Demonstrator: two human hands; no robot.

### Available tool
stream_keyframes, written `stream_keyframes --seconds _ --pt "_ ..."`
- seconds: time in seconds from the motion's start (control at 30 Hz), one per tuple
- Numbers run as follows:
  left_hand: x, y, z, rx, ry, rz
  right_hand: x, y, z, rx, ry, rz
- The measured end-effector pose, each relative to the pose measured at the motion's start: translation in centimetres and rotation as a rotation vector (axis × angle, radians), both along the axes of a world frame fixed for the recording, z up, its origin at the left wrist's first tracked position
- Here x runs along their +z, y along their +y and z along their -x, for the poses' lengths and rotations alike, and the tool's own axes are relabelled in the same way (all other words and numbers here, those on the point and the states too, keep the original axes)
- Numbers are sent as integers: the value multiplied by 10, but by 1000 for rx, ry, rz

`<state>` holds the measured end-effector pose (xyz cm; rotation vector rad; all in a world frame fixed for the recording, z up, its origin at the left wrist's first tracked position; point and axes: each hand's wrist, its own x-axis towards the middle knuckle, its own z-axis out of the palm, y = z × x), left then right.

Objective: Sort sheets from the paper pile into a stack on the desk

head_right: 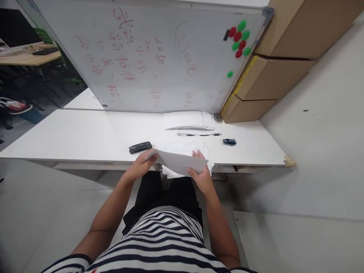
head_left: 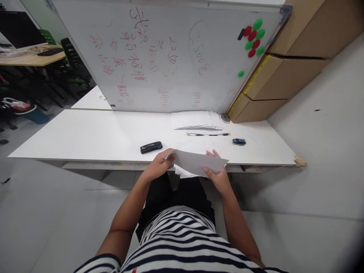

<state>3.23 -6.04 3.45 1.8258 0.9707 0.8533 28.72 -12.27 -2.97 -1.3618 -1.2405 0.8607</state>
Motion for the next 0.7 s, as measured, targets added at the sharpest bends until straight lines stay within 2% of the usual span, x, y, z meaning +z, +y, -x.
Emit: stream_keyframes --seconds 0.07,0.17,0.27,0.33,0.4,0.47,0.53,0.7 --pt "-4 10 5 29 16 17 2 1 -8 62 37 138" --pt "-19 33 14 169 91 -16 4 5 -9 -41 -51 154" --pt "-46 59 29 421 423 -143 1 16 -4 -119 -104 138" --pt "-65 72 39 517 679 -195 -3 26 0 -119 -81 174" --pt "-81 80 48 515 813 -225 -5 36 4 -104 -74 190" --pt "-90 83 54 477 839 -250 -7 43 7 -84 -75 190" --pt "-91 83 58 443 823 -260 -8 48 11 -68 -56 195" --pt "-82 77 66 308 748 -239 -15 52 21 -29 33 208"
